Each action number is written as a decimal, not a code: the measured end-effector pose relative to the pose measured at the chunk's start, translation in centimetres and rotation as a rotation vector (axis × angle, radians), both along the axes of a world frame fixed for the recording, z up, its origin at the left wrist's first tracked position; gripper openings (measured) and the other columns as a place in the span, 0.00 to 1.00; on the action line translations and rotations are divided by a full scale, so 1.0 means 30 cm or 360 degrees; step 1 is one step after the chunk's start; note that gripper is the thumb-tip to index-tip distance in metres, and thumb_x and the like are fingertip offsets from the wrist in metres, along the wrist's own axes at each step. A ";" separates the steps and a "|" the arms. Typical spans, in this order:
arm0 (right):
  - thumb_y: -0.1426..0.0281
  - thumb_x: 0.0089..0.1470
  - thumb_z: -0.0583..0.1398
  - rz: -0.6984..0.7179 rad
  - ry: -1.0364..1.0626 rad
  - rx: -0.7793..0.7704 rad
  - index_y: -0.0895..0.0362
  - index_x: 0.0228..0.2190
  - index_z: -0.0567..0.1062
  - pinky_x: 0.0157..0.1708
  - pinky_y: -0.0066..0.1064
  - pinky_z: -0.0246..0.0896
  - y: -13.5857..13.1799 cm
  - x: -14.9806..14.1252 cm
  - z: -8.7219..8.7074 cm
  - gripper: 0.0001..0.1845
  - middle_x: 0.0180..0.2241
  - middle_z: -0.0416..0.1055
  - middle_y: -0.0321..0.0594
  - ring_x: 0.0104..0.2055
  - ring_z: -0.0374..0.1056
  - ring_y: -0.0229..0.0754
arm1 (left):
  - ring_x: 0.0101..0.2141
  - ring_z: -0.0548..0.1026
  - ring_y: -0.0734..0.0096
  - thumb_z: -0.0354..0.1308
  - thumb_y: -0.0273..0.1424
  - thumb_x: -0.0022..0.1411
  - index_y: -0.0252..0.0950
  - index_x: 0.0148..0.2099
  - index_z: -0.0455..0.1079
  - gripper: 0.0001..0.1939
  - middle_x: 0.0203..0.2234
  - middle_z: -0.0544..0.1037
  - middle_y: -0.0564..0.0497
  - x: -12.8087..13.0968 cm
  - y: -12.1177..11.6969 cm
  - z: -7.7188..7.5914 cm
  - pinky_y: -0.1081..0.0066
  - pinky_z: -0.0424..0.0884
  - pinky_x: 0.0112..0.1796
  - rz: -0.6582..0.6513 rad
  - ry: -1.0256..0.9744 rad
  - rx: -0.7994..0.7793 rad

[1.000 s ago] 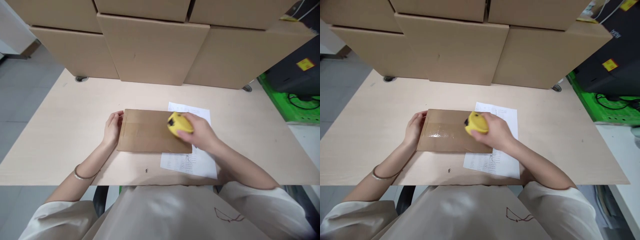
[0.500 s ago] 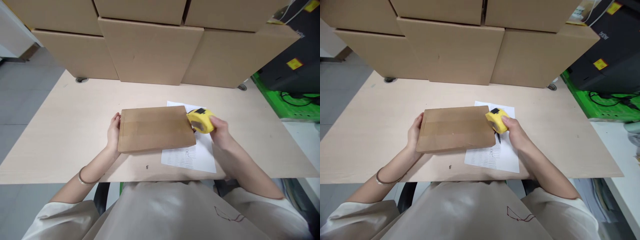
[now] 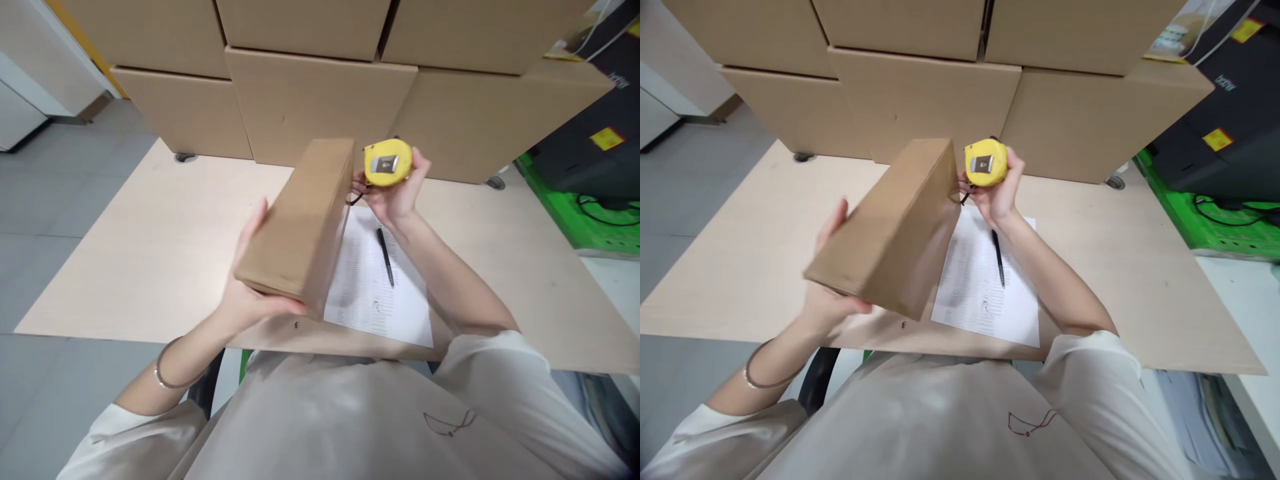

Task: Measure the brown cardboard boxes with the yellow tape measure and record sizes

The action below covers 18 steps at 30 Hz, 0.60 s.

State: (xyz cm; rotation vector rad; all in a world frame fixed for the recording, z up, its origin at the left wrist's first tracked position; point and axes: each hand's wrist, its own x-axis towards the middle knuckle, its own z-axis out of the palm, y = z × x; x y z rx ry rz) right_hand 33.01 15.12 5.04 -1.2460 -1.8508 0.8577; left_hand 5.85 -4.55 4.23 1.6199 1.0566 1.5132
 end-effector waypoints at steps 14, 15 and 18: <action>0.43 0.75 0.46 -0.0264 0.0555 -0.0428 0.51 0.52 0.77 0.39 0.37 0.75 0.065 -0.052 -0.041 0.31 0.45 0.80 0.48 0.47 0.80 0.52 | 0.87 0.50 0.33 0.54 0.71 0.76 0.56 0.81 0.67 0.43 0.87 0.57 0.46 0.061 0.023 -0.178 0.33 0.50 0.82 -0.0173 -0.0001 -0.0016; 0.44 0.75 0.49 -0.0245 0.0537 -0.0408 0.51 0.50 0.78 0.38 0.36 0.74 0.074 -0.038 0.002 0.29 0.43 0.79 0.46 0.44 0.79 0.51 | 0.87 0.50 0.37 0.50 0.70 0.78 0.57 0.80 0.68 0.40 0.87 0.58 0.49 0.062 0.062 -0.161 0.36 0.50 0.83 -0.0119 -0.0148 -0.0084; 0.45 0.74 0.54 0.0033 0.0523 -0.0399 0.51 0.43 0.77 0.29 0.33 0.68 0.081 -0.025 0.140 0.25 0.37 0.77 0.42 0.33 0.74 0.45 | 0.87 0.48 0.40 0.64 0.68 0.72 0.56 0.79 0.66 0.43 0.87 0.59 0.49 0.069 0.241 -0.135 0.41 0.50 0.83 0.0044 -0.0365 -0.0242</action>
